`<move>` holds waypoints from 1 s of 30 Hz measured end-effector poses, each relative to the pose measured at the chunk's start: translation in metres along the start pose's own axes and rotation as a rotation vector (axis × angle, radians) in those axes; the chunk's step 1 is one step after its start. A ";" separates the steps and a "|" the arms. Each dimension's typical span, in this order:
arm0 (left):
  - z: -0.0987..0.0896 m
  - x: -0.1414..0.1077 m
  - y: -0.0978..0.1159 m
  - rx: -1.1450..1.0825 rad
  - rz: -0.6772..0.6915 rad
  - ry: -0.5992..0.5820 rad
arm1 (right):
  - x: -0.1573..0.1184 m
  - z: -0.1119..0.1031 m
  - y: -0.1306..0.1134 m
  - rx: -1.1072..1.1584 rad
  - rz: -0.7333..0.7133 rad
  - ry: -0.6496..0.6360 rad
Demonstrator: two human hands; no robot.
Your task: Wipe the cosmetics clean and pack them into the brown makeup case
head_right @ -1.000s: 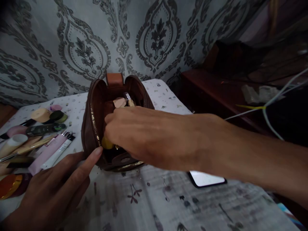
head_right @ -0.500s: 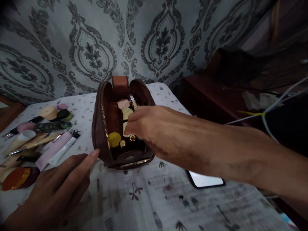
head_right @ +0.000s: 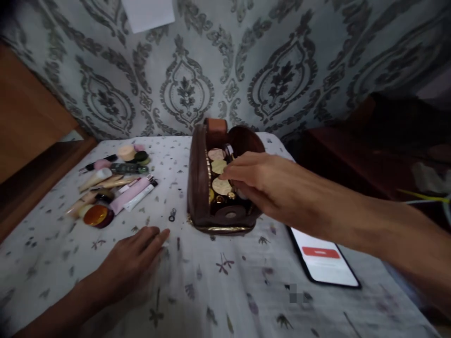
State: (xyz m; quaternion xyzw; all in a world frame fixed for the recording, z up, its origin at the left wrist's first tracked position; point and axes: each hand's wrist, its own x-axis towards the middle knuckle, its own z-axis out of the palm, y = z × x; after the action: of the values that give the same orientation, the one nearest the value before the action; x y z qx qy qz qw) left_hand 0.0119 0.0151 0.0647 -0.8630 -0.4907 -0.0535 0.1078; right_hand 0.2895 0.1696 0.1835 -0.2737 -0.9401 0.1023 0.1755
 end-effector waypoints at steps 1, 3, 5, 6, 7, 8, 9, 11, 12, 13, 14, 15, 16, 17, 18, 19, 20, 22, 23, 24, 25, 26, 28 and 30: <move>0.004 -0.006 0.001 0.000 -0.012 -0.046 | -0.001 -0.001 -0.004 -0.004 -0.043 0.034; 0.013 -0.017 0.001 0.003 -0.036 -0.096 | -0.005 0.002 -0.014 -0.004 -0.110 0.106; 0.018 -0.027 0.000 0.000 -0.068 -0.124 | -0.011 0.011 -0.028 0.020 -0.118 0.184; 0.019 -0.031 -0.001 -0.009 -0.085 -0.134 | -0.014 0.017 -0.036 0.046 -0.122 0.204; 0.019 -0.034 -0.002 -0.022 -0.101 -0.147 | -0.015 0.024 -0.045 0.081 -0.129 0.212; 0.018 -0.037 -0.003 -0.036 -0.107 -0.159 | -0.016 0.032 -0.055 0.122 -0.144 0.212; 0.015 -0.040 -0.005 -0.048 -0.102 -0.163 | -0.017 0.041 -0.064 0.165 -0.157 0.196; 0.009 -0.042 -0.008 -0.073 -0.071 -0.162 | -0.015 0.060 -0.083 0.251 -0.184 0.146; 0.007 -0.043 -0.009 -0.085 -0.058 -0.152 | -0.013 0.069 -0.091 0.292 -0.182 0.113; 0.006 -0.043 -0.011 -0.097 -0.052 -0.136 | -0.010 0.079 -0.099 0.337 -0.186 0.087; 0.006 -0.043 -0.013 -0.111 -0.051 -0.116 | -0.006 0.088 -0.105 0.383 -0.177 0.059; 0.007 -0.043 -0.015 -0.125 -0.060 -0.097 | -0.002 0.097 -0.111 0.430 -0.159 0.027; 0.010 -0.044 -0.017 -0.143 -0.072 -0.077 | 0.003 0.106 -0.116 0.481 -0.129 -0.004; 0.014 -0.044 -0.019 -0.165 -0.087 -0.055 | 0.009 0.115 -0.121 0.540 -0.090 -0.036; 0.019 -0.044 -0.022 -0.196 -0.103 -0.032 | 0.017 0.124 -0.124 0.614 -0.048 -0.065; 0.023 -0.045 -0.024 -0.232 -0.122 -0.005 | 0.025 0.133 -0.126 0.707 0.010 -0.078; 0.028 -0.046 -0.026 -0.271 -0.143 0.028 | 0.034 0.142 -0.128 0.819 0.074 -0.093; 0.033 -0.047 -0.031 -0.356 -0.179 0.097 | 0.053 0.160 -0.130 1.106 0.260 -0.035; 0.034 -0.048 -0.034 -0.392 -0.198 0.129 | 0.063 0.169 -0.131 1.243 0.365 0.008; 0.033 -0.049 -0.036 -0.423 -0.218 0.156 | 0.071 0.177 -0.131 1.359 0.459 0.050; 0.032 -0.050 -0.039 -0.449 -0.238 0.179 | 0.079 0.184 -0.132 1.448 0.538 0.107; 0.030 -0.051 -0.041 -0.470 -0.257 0.198 | 0.085 0.191 -0.133 1.502 0.593 0.170; 0.026 -0.053 -0.046 -0.487 -0.306 0.226 | 0.091 0.204 -0.134 1.510 0.634 0.297; 0.022 -0.054 -0.051 -0.467 -0.372 0.242 | 0.090 0.216 -0.135 1.407 0.611 0.376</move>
State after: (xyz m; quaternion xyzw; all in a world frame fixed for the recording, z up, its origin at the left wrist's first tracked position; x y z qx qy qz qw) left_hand -0.0603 0.0003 0.0391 -0.7473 -0.5982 -0.2855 -0.0473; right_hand 0.0709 0.0863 0.0488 -0.3572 -0.4926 0.6686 0.4275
